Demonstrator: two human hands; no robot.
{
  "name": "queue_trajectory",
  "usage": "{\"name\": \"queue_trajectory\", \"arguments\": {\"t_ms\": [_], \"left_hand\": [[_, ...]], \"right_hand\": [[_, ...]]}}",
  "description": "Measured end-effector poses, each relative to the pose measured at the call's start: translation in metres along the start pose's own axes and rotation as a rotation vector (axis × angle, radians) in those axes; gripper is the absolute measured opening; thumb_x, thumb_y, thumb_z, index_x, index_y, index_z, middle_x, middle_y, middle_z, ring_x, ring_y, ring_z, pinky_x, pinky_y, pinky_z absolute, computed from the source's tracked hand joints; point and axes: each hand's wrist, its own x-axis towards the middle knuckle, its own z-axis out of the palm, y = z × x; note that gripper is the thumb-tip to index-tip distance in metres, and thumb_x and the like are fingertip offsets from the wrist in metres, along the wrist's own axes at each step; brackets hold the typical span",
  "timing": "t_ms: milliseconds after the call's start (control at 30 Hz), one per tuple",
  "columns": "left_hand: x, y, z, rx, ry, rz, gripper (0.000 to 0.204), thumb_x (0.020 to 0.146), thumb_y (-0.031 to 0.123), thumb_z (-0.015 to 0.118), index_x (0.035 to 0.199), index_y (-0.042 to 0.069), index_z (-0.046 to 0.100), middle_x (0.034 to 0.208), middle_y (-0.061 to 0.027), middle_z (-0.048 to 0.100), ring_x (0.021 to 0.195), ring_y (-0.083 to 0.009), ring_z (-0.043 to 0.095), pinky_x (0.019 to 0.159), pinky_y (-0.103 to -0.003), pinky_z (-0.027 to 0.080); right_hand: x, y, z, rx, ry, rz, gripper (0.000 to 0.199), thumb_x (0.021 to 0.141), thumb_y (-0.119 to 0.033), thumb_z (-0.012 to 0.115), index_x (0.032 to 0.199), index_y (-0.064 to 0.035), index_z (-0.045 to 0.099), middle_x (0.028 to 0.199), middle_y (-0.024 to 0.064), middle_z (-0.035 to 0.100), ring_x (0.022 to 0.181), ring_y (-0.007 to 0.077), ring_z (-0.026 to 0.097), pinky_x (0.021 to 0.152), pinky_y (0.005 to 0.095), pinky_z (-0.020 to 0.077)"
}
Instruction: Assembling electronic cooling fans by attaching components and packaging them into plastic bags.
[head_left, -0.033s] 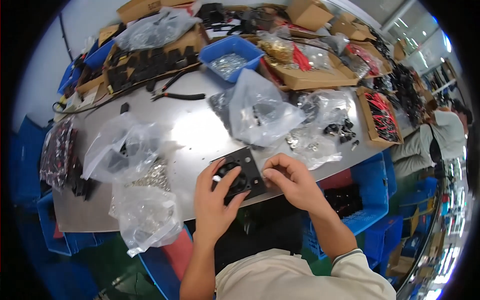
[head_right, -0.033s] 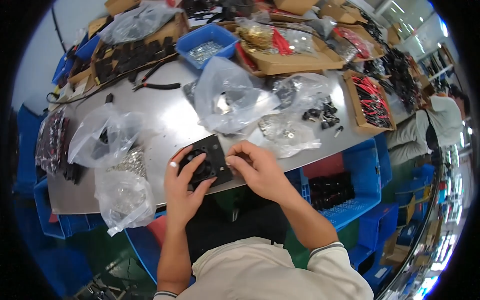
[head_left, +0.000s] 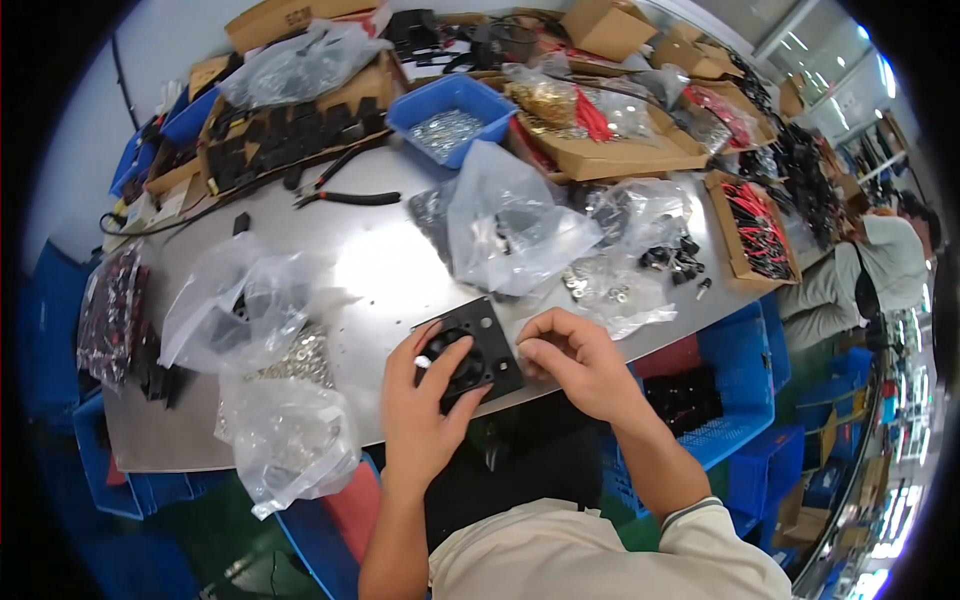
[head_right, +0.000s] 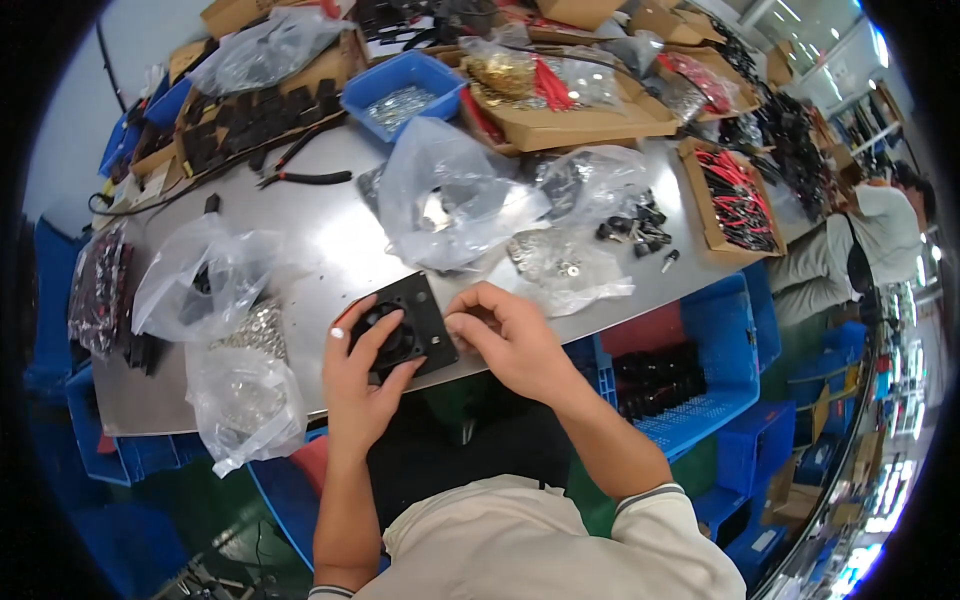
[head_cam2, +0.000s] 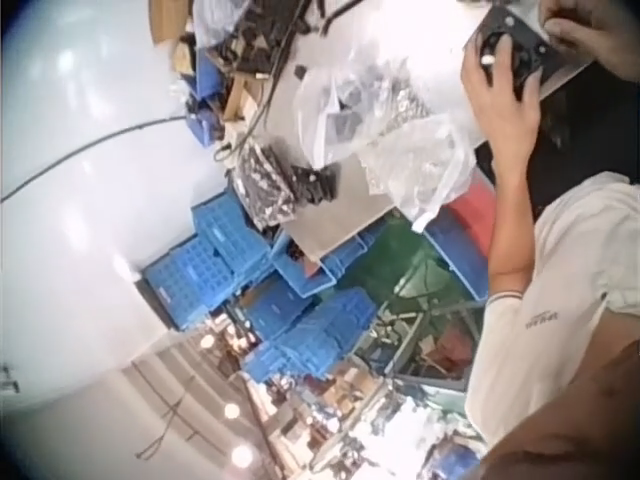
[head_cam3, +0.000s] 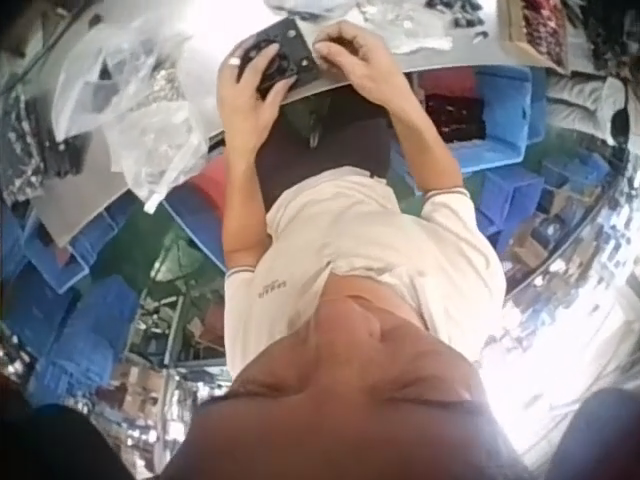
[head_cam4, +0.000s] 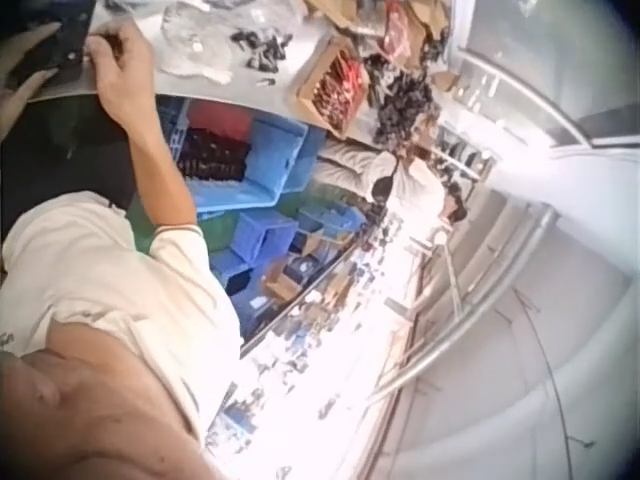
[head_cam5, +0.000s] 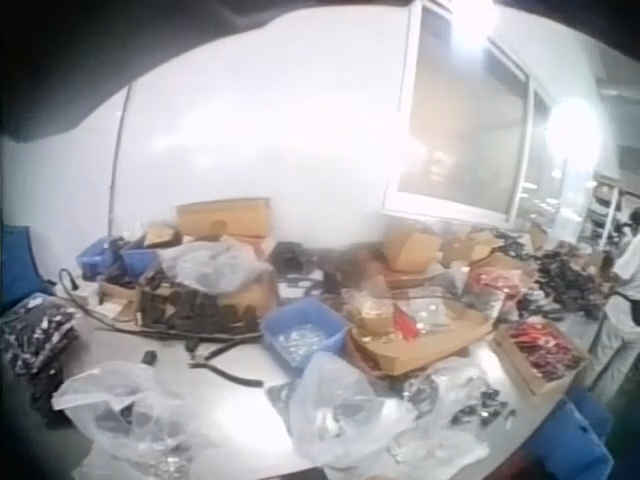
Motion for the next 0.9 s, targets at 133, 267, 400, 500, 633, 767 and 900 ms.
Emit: {"name": "queue_trajectory", "arguments": {"t_ms": [133, 267, 400, 500, 633, 767, 900], "left_hand": [[0.001, 0.000, 0.005, 0.000, -0.003, 0.009, 0.051, 0.064, 0.007, 0.079, 0.113, 0.007, 0.065, 0.124, -0.0159, 0.053, 0.109, -0.0336, 0.055, 0.092, -0.038, 0.046], [0.003, 0.003, 0.008, -0.013, -0.007, 0.023, 0.053, 0.064, 0.006, 0.079, 0.114, 0.008, 0.065, 0.125, -0.0159, 0.053, 0.109, -0.0325, 0.055, 0.092, -0.038, 0.046], [0.001, 0.003, 0.007, -0.020, -0.008, 0.001, 0.050, 0.067, 0.011, 0.079, 0.116, 0.010, 0.064, 0.125, -0.0163, 0.053, 0.112, -0.0333, 0.052, 0.088, -0.038, 0.045], [0.001, 0.002, 0.005, 0.020, 0.016, 0.020, 0.053, 0.064, 0.007, 0.080, 0.114, 0.009, 0.065, 0.124, -0.0157, 0.054, 0.110, -0.0324, 0.055, 0.091, -0.038, 0.046], [0.002, 0.002, 0.005, -0.003, 0.019, 0.019, 0.053, 0.064, 0.008, 0.080, 0.114, 0.009, 0.065, 0.124, -0.0158, 0.055, 0.112, -0.0331, 0.053, 0.092, -0.039, 0.045], [0.001, -0.001, 0.004, -0.011, 0.016, 0.033, 0.053, 0.064, 0.010, 0.080, 0.115, 0.010, 0.064, 0.125, -0.0156, 0.054, 0.114, -0.0339, 0.052, 0.094, -0.041, 0.044], [0.001, -0.002, 0.002, -0.032, 0.011, 0.055, 0.053, 0.064, 0.011, 0.080, 0.114, 0.011, 0.064, 0.125, -0.0159, 0.053, 0.114, -0.0336, 0.052, 0.093, -0.040, 0.044]], "right_hand": [[-0.006, 0.002, -0.007, 0.053, 0.059, 0.037, 0.012, 0.091, -0.005, 0.058, 0.102, 0.0006, 0.062, 0.077, 0.0001, 0.060, 0.071, 0.0056, 0.057, 0.064, 0.0212, 0.0463], [-0.006, 0.009, -0.008, 0.007, 0.095, -0.007, 0.014, 0.090, -0.005, 0.059, 0.102, 0.0010, 0.064, 0.077, -0.0008, 0.060, 0.069, 0.0053, 0.055, 0.062, 0.0203, 0.0441], [-0.002, 0.004, 0.006, -0.136, 0.072, -0.100, 0.009, 0.088, -0.005, 0.062, 0.094, 0.0005, 0.065, 0.078, -0.0013, 0.058, 0.066, 0.0049, 0.051, 0.060, 0.0198, 0.0403], [0.000, 0.000, 0.011, -0.307, 0.051, -0.183, 0.008, 0.086, -0.005, 0.063, 0.092, 0.0001, 0.065, 0.079, -0.0006, 0.055, 0.066, 0.0059, 0.049, 0.059, 0.0213, 0.0389], [0.002, -0.004, 0.011, -0.399, 0.053, -0.154, 0.008, 0.084, -0.006, 0.066, 0.090, -0.0002, 0.065, 0.078, 0.0006, 0.053, 0.066, 0.0079, 0.047, 0.058, 0.0231, 0.0374], [0.000, -0.005, 0.008, -0.410, -0.009, -0.164, 0.009, 0.083, -0.005, 0.066, 0.089, 0.0001, 0.064, 0.078, 0.0013, 0.053, 0.066, 0.0081, 0.047, 0.059, 0.0224, 0.0371], [-0.001, -0.008, 0.008, -0.483, -0.023, -0.155, 0.009, 0.084, -0.003, 0.064, 0.092, 0.0010, 0.063, 0.079, 0.0026, 0.055, 0.070, 0.0086, 0.051, 0.062, 0.0223, 0.0402]]}}
